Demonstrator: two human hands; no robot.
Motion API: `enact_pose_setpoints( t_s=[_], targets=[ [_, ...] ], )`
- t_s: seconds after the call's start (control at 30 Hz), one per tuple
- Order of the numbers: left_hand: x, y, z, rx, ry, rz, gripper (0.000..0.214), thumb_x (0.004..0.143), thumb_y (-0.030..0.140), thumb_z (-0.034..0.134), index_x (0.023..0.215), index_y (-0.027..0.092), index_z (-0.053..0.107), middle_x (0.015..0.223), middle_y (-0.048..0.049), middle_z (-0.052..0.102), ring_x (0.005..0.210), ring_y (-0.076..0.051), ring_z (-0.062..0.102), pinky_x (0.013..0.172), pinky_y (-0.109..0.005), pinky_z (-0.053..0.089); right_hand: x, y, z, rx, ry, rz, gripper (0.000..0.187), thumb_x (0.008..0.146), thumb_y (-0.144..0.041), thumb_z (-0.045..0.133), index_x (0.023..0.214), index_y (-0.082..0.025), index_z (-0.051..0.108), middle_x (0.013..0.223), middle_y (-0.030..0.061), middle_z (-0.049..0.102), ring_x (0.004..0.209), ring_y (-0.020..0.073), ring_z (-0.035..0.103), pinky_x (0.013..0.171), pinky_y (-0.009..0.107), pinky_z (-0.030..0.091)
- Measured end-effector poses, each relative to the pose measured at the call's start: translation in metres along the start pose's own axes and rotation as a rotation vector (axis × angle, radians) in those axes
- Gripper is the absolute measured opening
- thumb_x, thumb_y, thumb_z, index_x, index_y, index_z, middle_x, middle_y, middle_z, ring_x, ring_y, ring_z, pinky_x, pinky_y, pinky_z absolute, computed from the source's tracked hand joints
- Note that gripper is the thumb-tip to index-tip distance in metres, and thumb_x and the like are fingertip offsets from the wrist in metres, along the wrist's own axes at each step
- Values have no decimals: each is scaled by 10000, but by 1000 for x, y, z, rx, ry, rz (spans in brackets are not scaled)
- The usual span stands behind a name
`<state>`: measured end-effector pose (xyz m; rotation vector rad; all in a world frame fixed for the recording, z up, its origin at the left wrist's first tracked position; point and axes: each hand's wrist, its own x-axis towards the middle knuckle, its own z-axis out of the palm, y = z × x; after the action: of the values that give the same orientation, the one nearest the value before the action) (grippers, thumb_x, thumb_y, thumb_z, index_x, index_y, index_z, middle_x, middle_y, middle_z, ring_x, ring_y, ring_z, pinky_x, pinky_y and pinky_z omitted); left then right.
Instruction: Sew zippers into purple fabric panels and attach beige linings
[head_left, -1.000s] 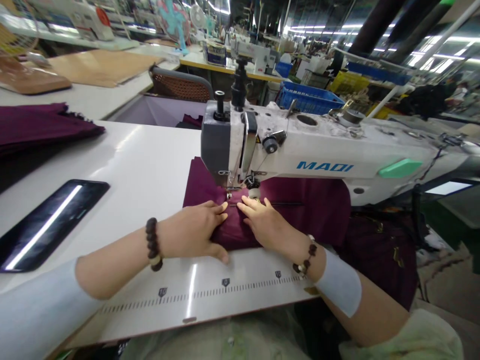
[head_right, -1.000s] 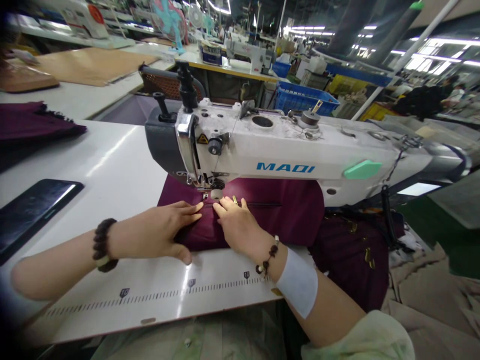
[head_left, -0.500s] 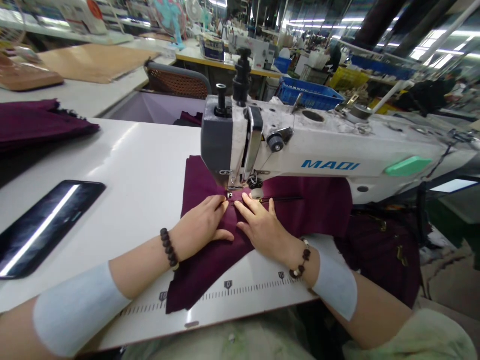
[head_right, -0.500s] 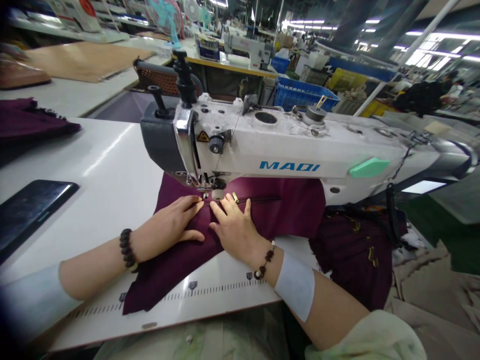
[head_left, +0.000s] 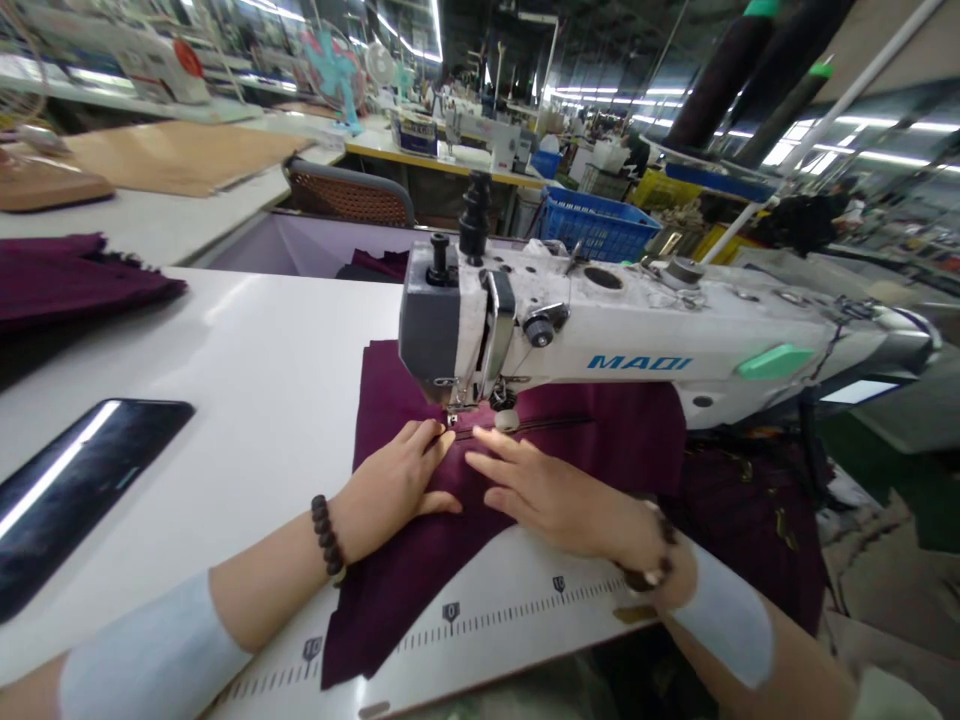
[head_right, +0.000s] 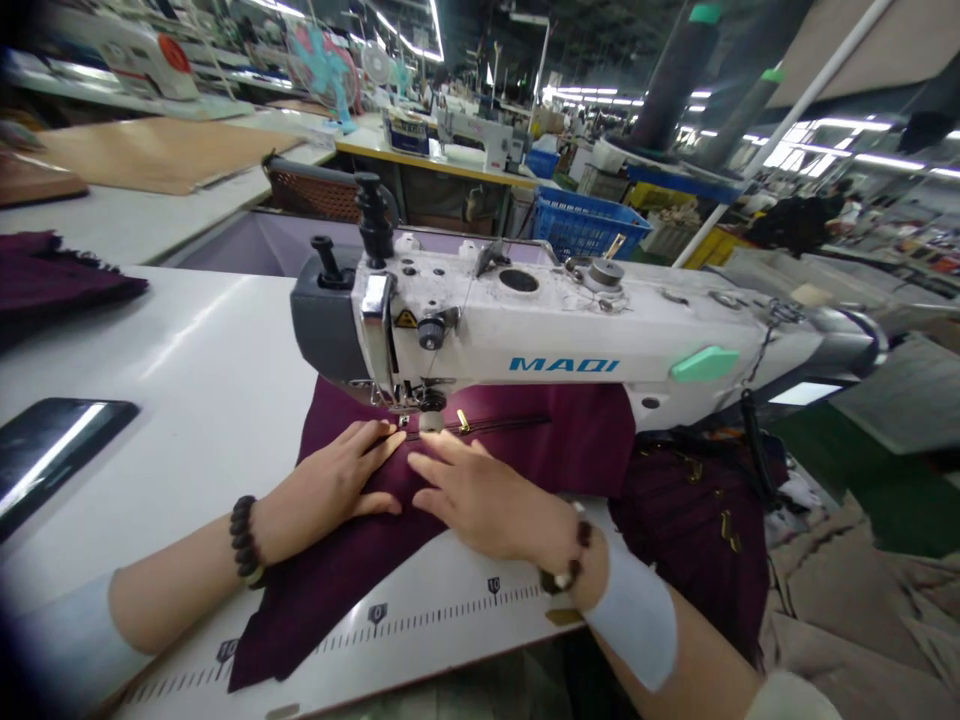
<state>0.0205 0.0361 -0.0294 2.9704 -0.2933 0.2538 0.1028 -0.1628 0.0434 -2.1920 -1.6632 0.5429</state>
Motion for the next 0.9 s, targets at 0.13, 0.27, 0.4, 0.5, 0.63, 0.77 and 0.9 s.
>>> enact_pose_setpoints(
  t_s=[0.13, 0.27, 0.4, 0.5, 0.63, 0.77, 0.9],
  targets=[
    [0, -1, 0, 17, -13, -12, 671, 711, 544, 637, 1174, 70, 526, 1051, -139, 555, 964, -264, 517, 870, -362, 465, -32, -22, -86, 61, 438, -141, 251, 935, -277, 394, 1031, -329, 620, 1054, -68, 641, 993, 115, 592, 857, 246, 490],
    [0, -2, 1, 7, 6, -11, 669, 710, 539, 640, 1176, 73, 527, 1035, -127, 559, 945, -250, 525, 872, -344, 465, -8, -6, -151, -512, 742, -25, 423, 879, -188, 443, 1301, -220, 437, 1379, 5, 396, 1060, 118, 540, 824, 262, 454],
    [-2, -3, 4, 19, 39, 7, 678, 716, 561, 619, 1182, 77, 528, 1100, -149, 559, 1013, -265, 530, 907, -359, 460, 24, 12, -181, -765, 483, 41, 360, 850, -338, 399, 1010, -108, 626, 1112, 4, 617, 1057, 130, 537, 854, 308, 395],
    [-4, -3, 7, 63, 41, 26, 693, 723, 577, 600, 1190, 71, 524, 1179, -179, 536, 1091, -285, 514, 934, -372, 450, 28, 10, -189, -928, 506, 132, 399, 860, -393, 379, 867, -93, 643, 958, -6, 650, 950, 141, 573, 823, 314, 420],
    [-6, -3, 9, 102, 24, 27, 704, 733, 598, 569, 1195, 69, 525, 1209, -195, 522, 1118, -294, 510, 948, -378, 444, 32, 12, -197, -1084, 648, 142, 263, 910, -297, 466, 882, -102, 640, 1019, 127, 598, 1041, 263, 514, 863, 418, 440],
    [-3, -4, 10, 113, 12, 27, 706, 741, 603, 555, 1218, 85, 510, 1235, -195, 502, 1146, -294, 494, 965, -384, 433, 31, 14, -194, -978, 754, 189, 382, 932, -380, 400, 990, -69, 614, 1088, 176, 540, 1092, 273, 469, 893, 401, 402],
    [-1, -3, 9, 118, 7, 24, 705, 736, 595, 570, 1219, 85, 506, 1221, -193, 507, 1135, -288, 499, 955, -376, 439, -1, -13, -146, -598, 1075, 89, 442, 944, -406, 315, 1139, -85, 550, 1108, 111, 542, 1007, 213, 519, 852, 347, 380]
  ],
)
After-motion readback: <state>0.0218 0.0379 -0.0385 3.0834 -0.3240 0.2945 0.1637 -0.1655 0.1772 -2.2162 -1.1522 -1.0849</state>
